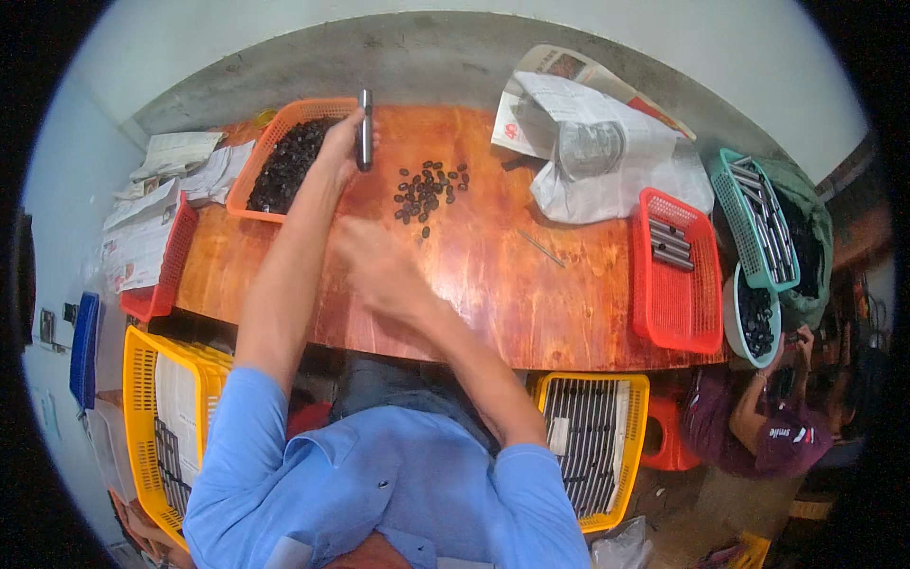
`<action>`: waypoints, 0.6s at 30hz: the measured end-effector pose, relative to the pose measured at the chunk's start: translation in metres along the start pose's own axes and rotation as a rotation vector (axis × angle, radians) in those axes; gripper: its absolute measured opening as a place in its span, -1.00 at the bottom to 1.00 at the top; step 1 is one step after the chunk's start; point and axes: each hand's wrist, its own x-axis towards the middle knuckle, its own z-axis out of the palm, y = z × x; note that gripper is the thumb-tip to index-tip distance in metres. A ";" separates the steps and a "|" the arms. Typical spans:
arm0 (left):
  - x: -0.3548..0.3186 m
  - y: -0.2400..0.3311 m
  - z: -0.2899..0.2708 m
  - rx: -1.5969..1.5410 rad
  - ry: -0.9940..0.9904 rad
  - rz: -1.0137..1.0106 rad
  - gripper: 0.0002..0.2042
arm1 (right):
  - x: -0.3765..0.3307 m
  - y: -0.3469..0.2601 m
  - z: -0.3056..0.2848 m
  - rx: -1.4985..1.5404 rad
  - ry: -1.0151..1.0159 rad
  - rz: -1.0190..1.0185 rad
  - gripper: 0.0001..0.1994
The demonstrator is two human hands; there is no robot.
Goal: The person repeatedly picks up small dark seeds from a wooden table, places each seed into a cylindrical metal tool, and presses the tool to process the seed. Processed seeds are placed into a yellow basket. Another person works nearby at a separate station.
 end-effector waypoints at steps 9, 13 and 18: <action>-0.086 -0.073 -0.046 -0.182 -0.094 -0.080 -0.68 | -0.006 0.152 -0.062 -0.218 0.006 0.526 -0.69; -0.136 -0.115 -0.039 -0.436 -0.245 -0.372 -0.69 | -0.012 0.234 -0.047 -0.384 0.000 0.379 -0.63; -0.166 -0.144 -0.047 -0.299 -0.324 -0.357 -0.66 | -0.003 0.230 -0.050 -0.449 -0.264 0.478 -0.58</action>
